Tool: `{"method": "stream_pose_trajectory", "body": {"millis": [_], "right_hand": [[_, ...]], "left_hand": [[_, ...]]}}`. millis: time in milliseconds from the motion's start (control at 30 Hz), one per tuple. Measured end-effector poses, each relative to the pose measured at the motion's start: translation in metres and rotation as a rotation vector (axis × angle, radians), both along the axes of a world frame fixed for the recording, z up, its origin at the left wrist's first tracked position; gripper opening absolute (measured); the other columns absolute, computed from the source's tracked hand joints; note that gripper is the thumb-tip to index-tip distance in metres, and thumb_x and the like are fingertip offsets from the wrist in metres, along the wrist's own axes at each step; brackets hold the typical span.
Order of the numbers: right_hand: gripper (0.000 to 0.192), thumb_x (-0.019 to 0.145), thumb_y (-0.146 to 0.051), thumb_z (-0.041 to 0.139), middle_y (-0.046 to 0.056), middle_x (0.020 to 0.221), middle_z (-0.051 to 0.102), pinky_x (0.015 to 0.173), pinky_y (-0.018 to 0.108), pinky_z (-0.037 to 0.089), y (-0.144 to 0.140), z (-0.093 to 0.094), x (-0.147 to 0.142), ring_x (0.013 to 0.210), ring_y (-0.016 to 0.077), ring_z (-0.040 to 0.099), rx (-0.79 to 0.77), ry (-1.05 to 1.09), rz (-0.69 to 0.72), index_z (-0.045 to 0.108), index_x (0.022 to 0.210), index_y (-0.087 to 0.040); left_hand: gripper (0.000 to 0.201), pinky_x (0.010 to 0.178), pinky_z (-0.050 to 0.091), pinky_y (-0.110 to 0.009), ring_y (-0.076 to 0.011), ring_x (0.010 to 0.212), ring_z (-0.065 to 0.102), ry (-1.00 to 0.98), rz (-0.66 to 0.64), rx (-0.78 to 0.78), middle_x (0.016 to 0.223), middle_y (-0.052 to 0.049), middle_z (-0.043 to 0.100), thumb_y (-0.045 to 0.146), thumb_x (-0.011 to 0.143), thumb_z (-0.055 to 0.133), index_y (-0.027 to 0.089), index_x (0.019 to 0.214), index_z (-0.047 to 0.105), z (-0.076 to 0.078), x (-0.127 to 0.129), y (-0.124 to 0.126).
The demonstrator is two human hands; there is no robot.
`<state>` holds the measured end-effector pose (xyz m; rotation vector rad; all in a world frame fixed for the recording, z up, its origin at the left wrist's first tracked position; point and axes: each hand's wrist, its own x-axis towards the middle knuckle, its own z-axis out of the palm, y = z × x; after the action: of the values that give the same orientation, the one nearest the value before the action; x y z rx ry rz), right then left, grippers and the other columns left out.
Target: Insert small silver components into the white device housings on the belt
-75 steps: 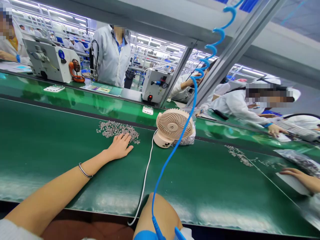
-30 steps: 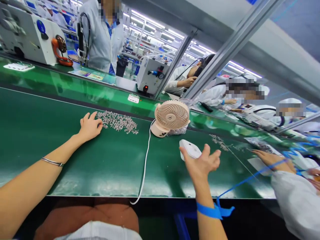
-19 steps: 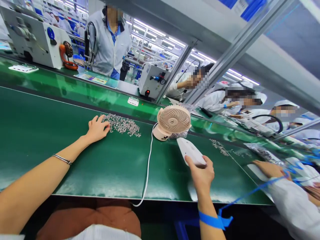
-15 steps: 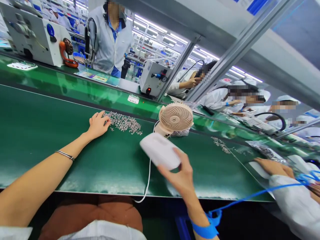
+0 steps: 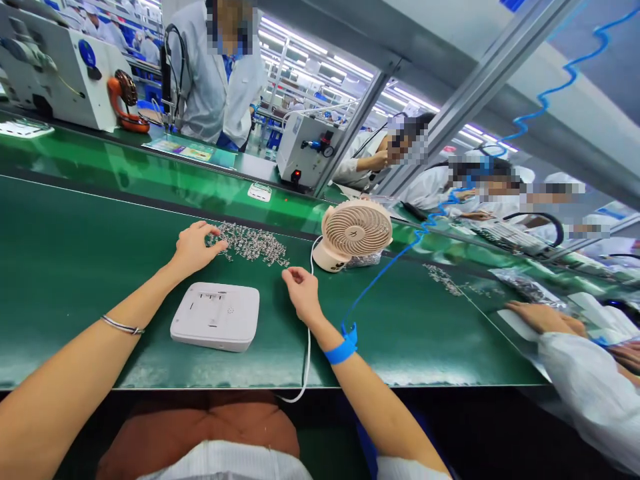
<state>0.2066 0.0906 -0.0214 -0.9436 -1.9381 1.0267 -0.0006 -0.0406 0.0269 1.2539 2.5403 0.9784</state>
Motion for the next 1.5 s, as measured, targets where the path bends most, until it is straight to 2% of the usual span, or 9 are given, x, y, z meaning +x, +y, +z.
{"method": "stream_pose_trajectory", "body": {"millis": [200, 267, 500, 633, 767, 900, 1033, 1200, 1500], "right_hand": [[0.042, 0.059, -0.047, 0.051, 0.003, 0.063, 0.052, 0.053, 0.027, 0.039, 0.058, -0.012, -0.009, 0.057, 0.0157, 0.047, 0.071, -0.069, 0.053, 0.062, 0.079, -0.011], [0.039, 0.057, -0.044, 0.054, 0.002, 0.061, 0.051, 0.054, 0.027, 0.039, 0.066, -0.009, -0.008, 0.056, 0.015, 0.046, 0.097, -0.109, 0.133, 0.064, 0.076, -0.012], [0.037, 0.066, -0.045, 0.054, 0.0, 0.063, 0.048, 0.053, 0.026, 0.038, 0.074, -0.004, -0.003, 0.053, 0.0131, 0.043, 0.159, -0.162, 0.289, 0.064, 0.084, -0.014], [0.02, 0.071, -0.032, 0.056, 0.0, 0.065, 0.046, 0.06, 0.028, 0.04, 0.069, -0.003, -0.005, 0.055, 0.0136, 0.044, 0.245, -0.177, 0.288, 0.064, 0.08, -0.017], [0.011, 0.075, -0.022, 0.054, 0.002, 0.069, 0.045, 0.062, 0.029, 0.041, 0.063, -0.003, -0.007, 0.056, 0.0141, 0.045, 0.359, -0.188, 0.275, 0.063, 0.08, -0.016], [0.008, 0.078, -0.018, 0.052, 0.002, 0.071, 0.045, 0.06, 0.027, 0.041, 0.06, -0.005, -0.007, 0.057, 0.0145, 0.047, 0.471, -0.232, 0.285, 0.06, 0.078, -0.016], [0.009, 0.078, -0.016, 0.05, 0.003, 0.071, 0.044, 0.06, 0.027, 0.039, 0.059, -0.003, -0.008, 0.062, 0.0159, 0.047, 0.526, -0.259, 0.259, 0.055, 0.07, -0.016], [0.013, 0.082, -0.022, 0.043, -0.001, 0.06, 0.044, 0.054, 0.025, 0.034, 0.045, 0.009, -0.006, 0.053, 0.0136, 0.042, 0.446, -0.088, 0.206, 0.045, 0.07, -0.018], [0.012, 0.077, -0.015, 0.045, 0.002, 0.069, 0.054, 0.058, 0.024, 0.04, -0.001, 0.022, -0.002, 0.059, 0.0137, 0.049, 0.372, -0.113, 0.376, 0.057, 0.078, -0.017]], "left_hand": [[0.08, 0.078, 0.045, -0.025, -0.0207, 0.099, 0.057, -0.224, -0.603, -0.337, 0.118, -0.005, 0.059, 0.048, 0.054, 0.07, 0.02, 0.126, 0.049, 0.027, 0.01, -0.019], [0.084, 0.072, 0.044, -0.025, -0.0206, 0.092, 0.059, -0.22, -0.69, -0.475, 0.111, -0.007, 0.061, 0.047, 0.054, 0.069, 0.017, 0.13, 0.046, 0.03, 0.015, -0.02], [0.093, 0.056, 0.038, -0.025, -0.0192, 0.07, 0.059, -0.13, -0.54, -0.527, 0.082, -0.006, 0.066, 0.052, 0.065, 0.057, 0.01, 0.141, 0.024, 0.033, 0.021, -0.022], [0.095, 0.066, 0.043, -0.028, -0.0236, 0.087, 0.06, -0.025, -0.422, -0.377, 0.103, -0.011, 0.064, 0.057, 0.063, 0.058, 0.012, 0.14, 0.027, 0.029, 0.021, -0.019], [0.086, 0.091, 0.039, -0.032, -0.0259, 0.117, 0.046, 0.037, -0.436, -0.211, 0.136, -0.01, 0.044, 0.051, 0.065, 0.059, 0.015, 0.138, 0.031, 0.023, 0.027, -0.014], [0.087, 0.069, 0.044, -0.028, -0.0219, 0.084, 0.06, -0.04, -0.416, -0.28, 0.097, -0.005, 0.065, 0.056, 0.063, 0.062, 0.019, 0.137, 0.035, 0.026, 0.035, -0.014], [0.084, 0.063, 0.041, -0.029, -0.0208, 0.074, 0.058, -0.001, -0.328, -0.28, 0.08, -0.002, 0.063, 0.063, 0.06, 0.061, 0.019, 0.129, 0.044, 0.027, 0.042, -0.013], [0.073, 0.092, 0.037, -0.038, -0.0257, 0.103, 0.05, 0.078, -0.399, -0.186, 0.121, -0.005, 0.055, 0.062, 0.063, 0.058, 0.023, 0.125, 0.05, 0.02, 0.051, -0.012], [0.061, 0.083, 0.039, -0.046, -0.0326, 0.097, 0.05, 0.186, -0.255, -0.405, 0.104, -0.01, 0.058, 0.059, 0.07, 0.051, 0.017, 0.114, 0.056, 0.026, 0.073, -0.017]]}}
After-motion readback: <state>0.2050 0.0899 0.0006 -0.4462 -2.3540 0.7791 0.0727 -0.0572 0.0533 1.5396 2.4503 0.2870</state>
